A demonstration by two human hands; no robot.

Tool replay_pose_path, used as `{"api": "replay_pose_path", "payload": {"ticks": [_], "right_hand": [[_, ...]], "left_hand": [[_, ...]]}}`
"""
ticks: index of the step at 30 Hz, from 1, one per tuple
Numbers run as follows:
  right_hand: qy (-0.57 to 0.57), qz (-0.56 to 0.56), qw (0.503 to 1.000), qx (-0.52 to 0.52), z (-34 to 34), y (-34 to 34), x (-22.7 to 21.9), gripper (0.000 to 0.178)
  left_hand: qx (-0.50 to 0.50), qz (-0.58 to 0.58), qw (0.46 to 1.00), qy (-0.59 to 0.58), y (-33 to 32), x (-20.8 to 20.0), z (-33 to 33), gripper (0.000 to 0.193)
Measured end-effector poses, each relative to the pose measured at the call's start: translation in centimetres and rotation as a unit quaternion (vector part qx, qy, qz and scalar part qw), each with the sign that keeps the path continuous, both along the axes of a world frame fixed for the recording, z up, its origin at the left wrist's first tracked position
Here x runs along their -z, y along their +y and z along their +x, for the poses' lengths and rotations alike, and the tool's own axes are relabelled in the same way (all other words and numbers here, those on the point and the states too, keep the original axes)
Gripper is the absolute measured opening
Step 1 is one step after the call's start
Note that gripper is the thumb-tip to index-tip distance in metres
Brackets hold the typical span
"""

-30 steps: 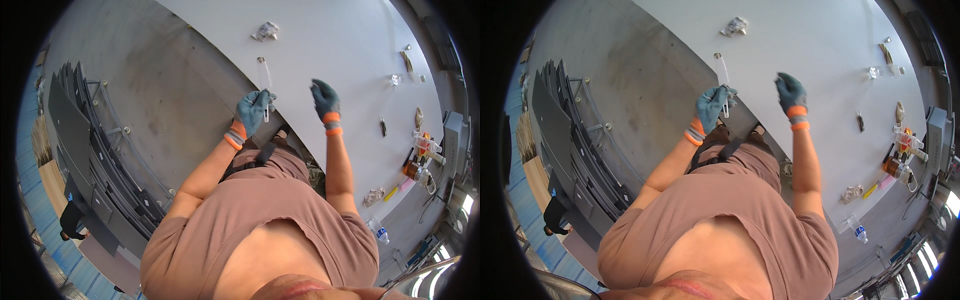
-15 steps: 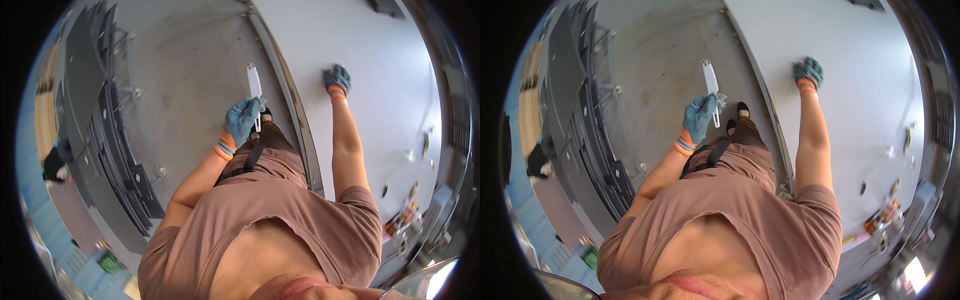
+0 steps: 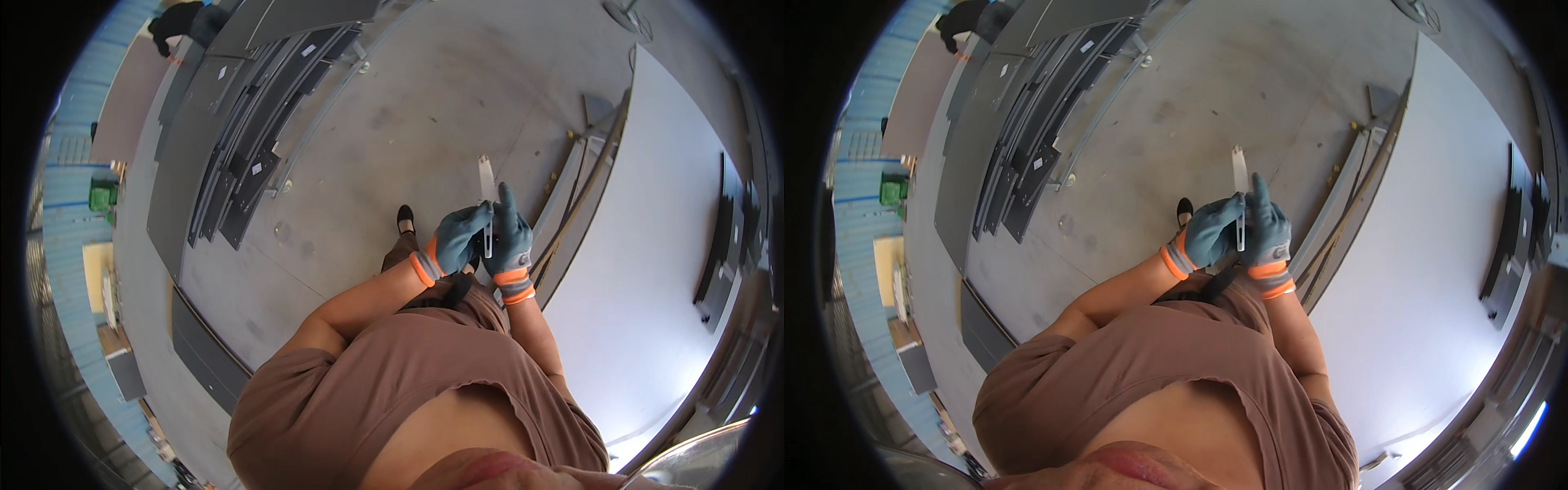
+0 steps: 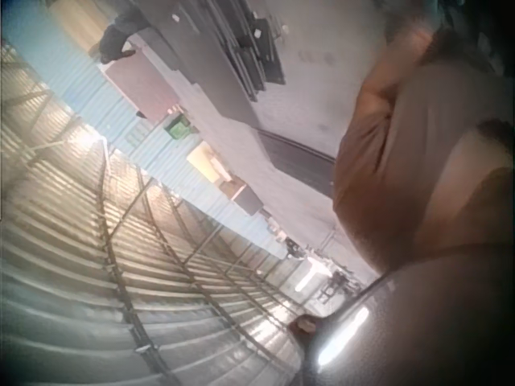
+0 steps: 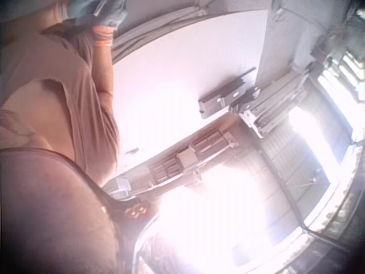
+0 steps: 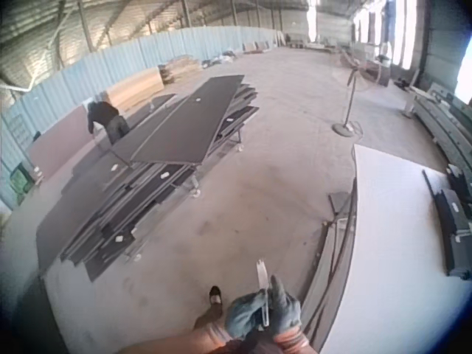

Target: The person applies a white adhesive from a tube onto the edge of a large dark panel using a small white plastic spreader. They repeatedly squeeze the tube and smooth the adhesive along the panel edge, occasionally wiping the spreader with a cloth. The task is performed in a workshop with other panels and tools visible.

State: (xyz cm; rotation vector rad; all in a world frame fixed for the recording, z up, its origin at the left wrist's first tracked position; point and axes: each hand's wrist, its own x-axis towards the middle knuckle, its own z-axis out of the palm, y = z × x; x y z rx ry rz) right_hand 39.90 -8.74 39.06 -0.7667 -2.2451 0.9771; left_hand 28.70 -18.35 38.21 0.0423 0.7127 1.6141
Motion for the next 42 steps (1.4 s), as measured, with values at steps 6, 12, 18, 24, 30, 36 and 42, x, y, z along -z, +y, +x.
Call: {"api": "replay_pose_path", "payload": {"ticks": [6, 12, 18, 24, 30, 36, 42], "right_hand": [[0.014, -0.079, 0.97, -0.229, -10.2, 1.3, -4.0, 0.074], [0.036, -0.228, 0.949, -0.213, -20.9, 3.6, -4.2, 0.038], [0.021, -0.376, 0.914, -0.155, -32.2, 0.6, -6.3, 0.033], [0.041, -0.378, 0.917, -0.124, -38.1, 4.2, -4.0, 0.031], [0.047, -0.35, 0.915, -0.196, -44.8, 11.6, -3.5, 0.032], [0.087, -0.364, 0.918, -0.13, -50.9, 18.9, -2.5, 0.033], [-0.163, 0.128, 0.962, -0.176, -57.1, 28.1, -2.3, 0.043]], "left_hand": [[-0.108, 0.038, 0.993, 0.006, -1.8, -0.7, -10.2, 0.033], [-0.121, 0.02, 0.985, 0.122, -3.1, 0.6, -22.0, 0.037], [-0.062, 0.061, 0.968, 0.235, -2.8, 0.6, -30.4, 0.037], [-0.054, 0.061, 0.952, 0.297, 1.5, 1.9, -36.3, 0.029], [-0.062, 0.031, 0.934, 0.351, 7.4, 2.8, -41.4, 0.024], [-0.002, -0.029, 0.979, 0.2, 12.4, 6.2, -48.0, 0.021], [-0.161, -0.271, 0.939, 0.142, 14.4, 7.5, -56.8, 0.041]]}}
